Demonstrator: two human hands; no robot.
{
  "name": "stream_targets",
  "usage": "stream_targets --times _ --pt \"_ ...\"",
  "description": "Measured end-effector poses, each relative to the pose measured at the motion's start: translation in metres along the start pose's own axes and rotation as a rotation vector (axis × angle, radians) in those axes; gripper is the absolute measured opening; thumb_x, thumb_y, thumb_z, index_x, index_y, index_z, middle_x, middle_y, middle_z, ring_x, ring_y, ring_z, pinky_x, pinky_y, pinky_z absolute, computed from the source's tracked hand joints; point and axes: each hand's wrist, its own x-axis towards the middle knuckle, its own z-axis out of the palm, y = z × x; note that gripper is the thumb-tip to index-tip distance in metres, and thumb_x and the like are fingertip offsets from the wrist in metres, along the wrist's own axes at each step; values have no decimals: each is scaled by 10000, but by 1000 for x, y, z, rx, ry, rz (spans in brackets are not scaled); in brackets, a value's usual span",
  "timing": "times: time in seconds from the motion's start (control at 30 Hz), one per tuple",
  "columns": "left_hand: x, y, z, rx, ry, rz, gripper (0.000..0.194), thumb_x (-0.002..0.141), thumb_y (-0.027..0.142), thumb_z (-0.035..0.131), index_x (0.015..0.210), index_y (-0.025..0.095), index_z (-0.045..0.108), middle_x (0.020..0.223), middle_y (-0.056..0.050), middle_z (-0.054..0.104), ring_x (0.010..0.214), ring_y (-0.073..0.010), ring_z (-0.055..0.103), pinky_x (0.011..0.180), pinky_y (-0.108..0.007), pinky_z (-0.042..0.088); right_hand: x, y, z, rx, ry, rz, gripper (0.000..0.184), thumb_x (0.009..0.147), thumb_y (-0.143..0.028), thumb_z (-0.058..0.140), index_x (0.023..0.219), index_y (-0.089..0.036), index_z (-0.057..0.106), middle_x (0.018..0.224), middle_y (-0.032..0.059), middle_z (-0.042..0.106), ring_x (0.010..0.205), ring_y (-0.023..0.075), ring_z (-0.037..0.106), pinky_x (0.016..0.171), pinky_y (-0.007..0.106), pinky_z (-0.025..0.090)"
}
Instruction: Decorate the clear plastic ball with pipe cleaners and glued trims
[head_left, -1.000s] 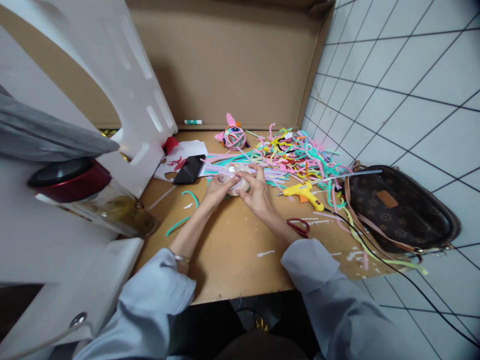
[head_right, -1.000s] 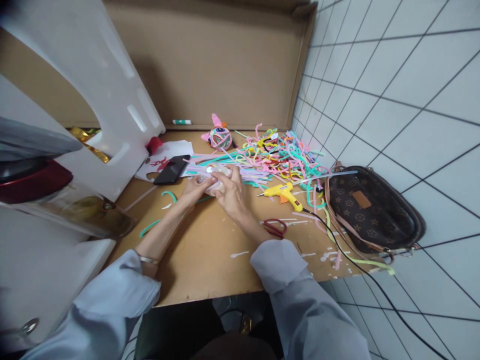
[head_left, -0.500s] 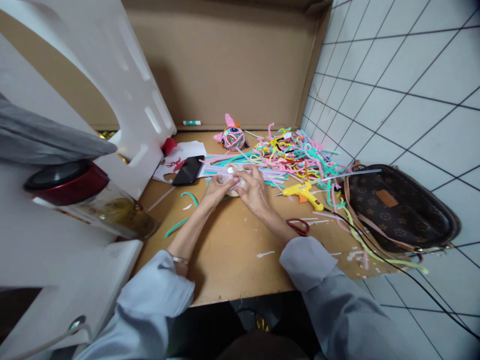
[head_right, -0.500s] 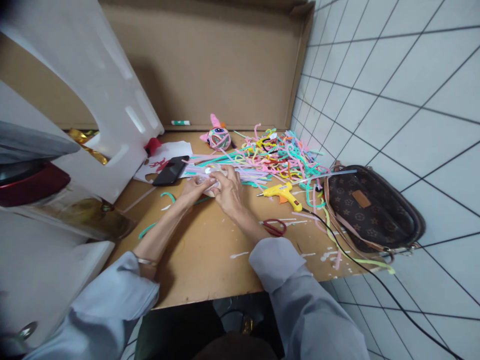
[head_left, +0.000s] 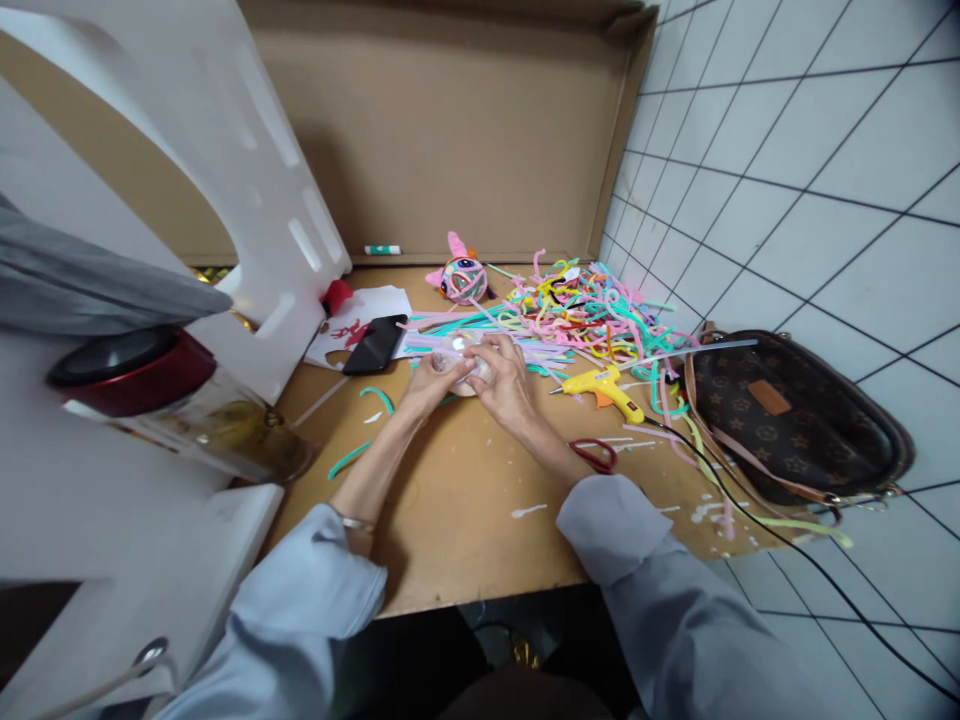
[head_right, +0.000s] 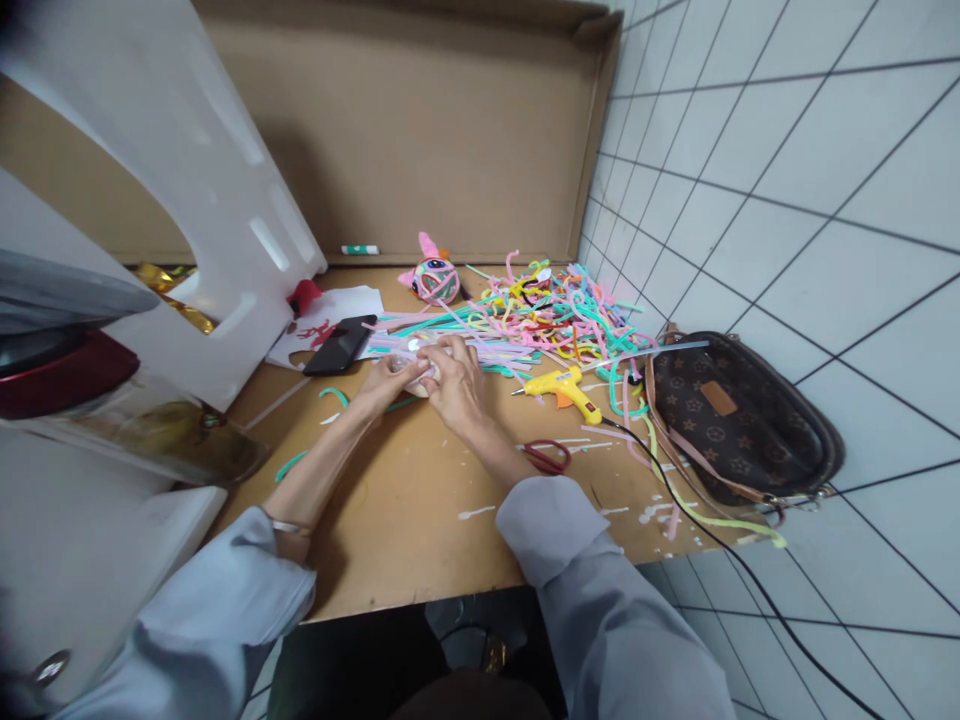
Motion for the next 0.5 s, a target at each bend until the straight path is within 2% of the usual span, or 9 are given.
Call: stream_targets --times 0.23,0.5 --pt "1 0 -3 87 -20 37 613 479 603 816 849 143 652 751 -41 680 773 -224 639 698 -317 490 1 1 0 17 2 -11 351 747 -52 653 1050 -221 705 1153 82 543 1139 250 523 1015 408 449" --pt "-6 11 -1 0 -68 25 671 363 618 850 792 155 622 749 -36 669 759 -216 621 734 -333 496 0 3 1 38 7 -15 324 749 -50 649 1001 -245 711 1140 72 530 1136 250 514 1000 412 446"
